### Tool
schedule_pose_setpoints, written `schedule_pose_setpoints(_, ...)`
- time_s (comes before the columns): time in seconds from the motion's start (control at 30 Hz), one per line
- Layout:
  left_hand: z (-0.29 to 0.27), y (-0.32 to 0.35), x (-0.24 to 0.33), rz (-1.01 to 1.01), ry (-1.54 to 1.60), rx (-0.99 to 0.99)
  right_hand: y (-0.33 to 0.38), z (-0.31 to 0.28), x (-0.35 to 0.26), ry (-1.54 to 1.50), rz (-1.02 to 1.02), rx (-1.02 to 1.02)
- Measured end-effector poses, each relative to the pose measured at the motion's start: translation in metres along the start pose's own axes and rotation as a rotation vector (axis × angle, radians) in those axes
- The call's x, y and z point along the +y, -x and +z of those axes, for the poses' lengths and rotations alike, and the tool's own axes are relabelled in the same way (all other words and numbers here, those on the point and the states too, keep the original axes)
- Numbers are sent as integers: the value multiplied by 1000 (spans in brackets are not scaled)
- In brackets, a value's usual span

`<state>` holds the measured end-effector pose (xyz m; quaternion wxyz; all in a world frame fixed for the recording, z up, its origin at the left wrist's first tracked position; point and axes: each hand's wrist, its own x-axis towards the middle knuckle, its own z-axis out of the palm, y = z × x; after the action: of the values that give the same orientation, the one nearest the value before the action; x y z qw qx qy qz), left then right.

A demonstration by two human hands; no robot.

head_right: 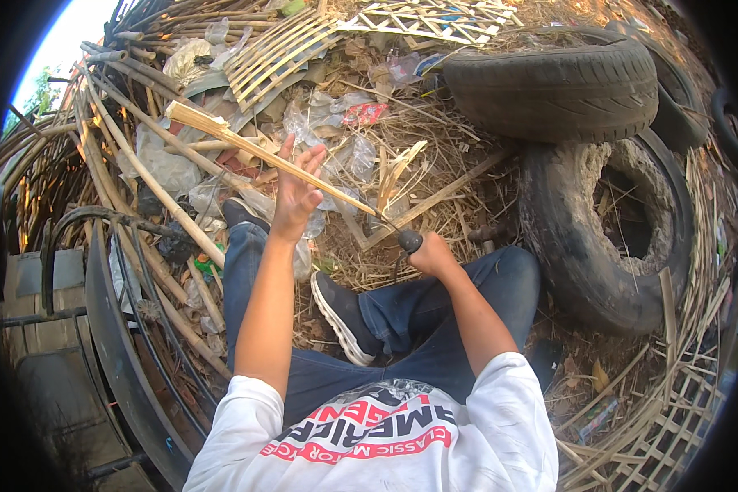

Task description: The person shaves a piece of bamboo by hand using a machete while sitting in a refuse area.

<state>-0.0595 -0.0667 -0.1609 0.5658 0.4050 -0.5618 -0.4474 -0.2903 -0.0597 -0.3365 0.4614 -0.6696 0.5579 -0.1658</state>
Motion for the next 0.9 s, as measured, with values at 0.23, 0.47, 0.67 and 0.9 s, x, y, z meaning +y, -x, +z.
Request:
schedule_pose_setpoints(0.23,-19,-2,34,226,13,154,7,-27,-48,-141,-142,48)
schedule_pose_setpoints(0.47,-88,32,43,261,123,381,-6,-39,-85,-169,-126,22)
schedule_pose_setpoints(0.67,-123,68,34,207,91,502,-28,6,0,-25,185,53)
schedule_pose_setpoints(0.9,-136,80,36,214,-33,548,-21,-4,-24,-119,-43,151)
